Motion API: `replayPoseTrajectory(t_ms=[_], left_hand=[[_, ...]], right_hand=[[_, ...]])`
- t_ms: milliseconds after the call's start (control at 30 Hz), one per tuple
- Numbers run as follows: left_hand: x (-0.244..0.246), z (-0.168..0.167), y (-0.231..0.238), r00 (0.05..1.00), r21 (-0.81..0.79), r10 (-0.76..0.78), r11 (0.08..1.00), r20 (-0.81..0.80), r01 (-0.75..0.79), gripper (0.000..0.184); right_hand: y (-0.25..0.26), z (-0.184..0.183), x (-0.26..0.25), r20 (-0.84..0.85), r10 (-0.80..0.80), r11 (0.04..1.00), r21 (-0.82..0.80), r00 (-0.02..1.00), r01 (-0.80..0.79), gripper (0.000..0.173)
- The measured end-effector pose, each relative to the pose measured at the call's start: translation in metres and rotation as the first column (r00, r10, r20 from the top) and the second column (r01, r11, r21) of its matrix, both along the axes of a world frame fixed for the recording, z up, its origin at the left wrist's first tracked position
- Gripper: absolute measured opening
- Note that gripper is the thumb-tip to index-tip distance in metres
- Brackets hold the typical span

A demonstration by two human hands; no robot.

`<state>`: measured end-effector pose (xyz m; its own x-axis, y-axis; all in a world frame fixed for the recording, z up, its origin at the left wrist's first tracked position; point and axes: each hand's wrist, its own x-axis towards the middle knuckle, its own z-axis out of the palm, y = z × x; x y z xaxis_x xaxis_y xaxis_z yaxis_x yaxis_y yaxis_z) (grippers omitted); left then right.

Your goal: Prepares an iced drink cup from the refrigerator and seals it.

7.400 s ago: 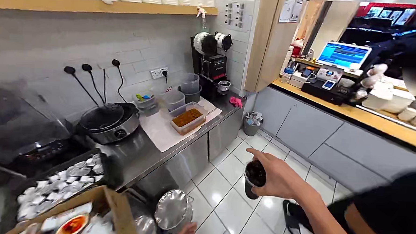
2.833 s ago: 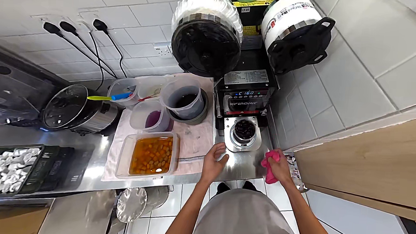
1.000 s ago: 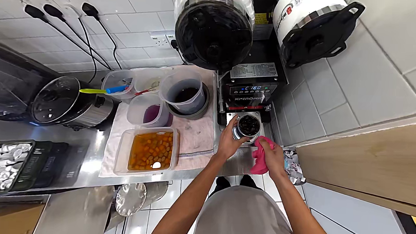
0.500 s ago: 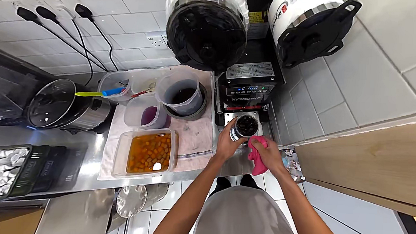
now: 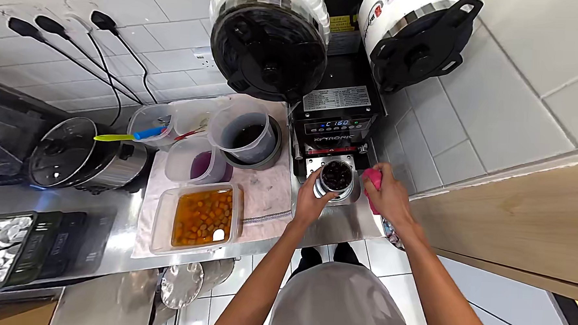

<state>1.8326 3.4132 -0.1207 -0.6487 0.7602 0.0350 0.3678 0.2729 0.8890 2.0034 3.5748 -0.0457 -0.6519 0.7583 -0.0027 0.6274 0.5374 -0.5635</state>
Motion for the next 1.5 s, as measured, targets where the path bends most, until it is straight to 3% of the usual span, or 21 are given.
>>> replayPoseTrajectory(t_ms=[133,433,833,1000,1133,1333,1400,1500], left_hand=[[-0.001,-0.002,0.001,1.0,-0.002,0.003,1.0,0.006,-0.003,0.082],[-0.001,0.002,0.002,0.998,-0.004,0.005,1.0,0.056,-0.005,0.079],[-0.002,0.002,0.002,0.998,-0.055,0.003,0.999,0.069,0.001,0.078],[-0.002,0.0,0.002,0.997,-0.045,-0.001,0.999,0.079,0.004,0.079],[-0.003,0.002,0.003,0.998,-0.049,-0.003,0.999,0.068,0.006,0.08],[-0.001,0.003,0.003,1.0,-0.059,0.003,0.998,0.029,-0.001,0.082],[-0.001,0.003,0.0,1.0,-0.049,0.003,0.999,0.008,-0.002,0.087],[0.001,0.002,-0.014,0.998,0.005,0.058,0.998,0.009,-0.058,0.088]], right_hand=[[0.025,0.006,-0.025,0.038,0.22,0.965,0.136,0.975,-0.223,0.031],[0.058,0.002,-0.058,-0.008,0.467,0.86,0.234,0.884,-0.453,0.026],[0.059,0.004,-0.068,0.189,0.585,0.7,0.372,0.788,-0.609,0.033],[0.059,0.007,-0.049,0.189,0.572,0.711,0.372,0.798,-0.597,0.029],[0.062,0.015,-0.032,0.179,0.533,0.779,0.279,0.827,-0.562,0.029],[0.067,0.026,-0.015,-0.052,0.188,0.971,0.157,0.981,-0.178,0.026],[0.064,0.033,-0.024,-0.074,0.102,0.982,0.169,0.992,-0.089,0.035],[0.059,0.045,-0.036,-0.171,0.027,0.982,0.189,0.985,0.006,0.062]])
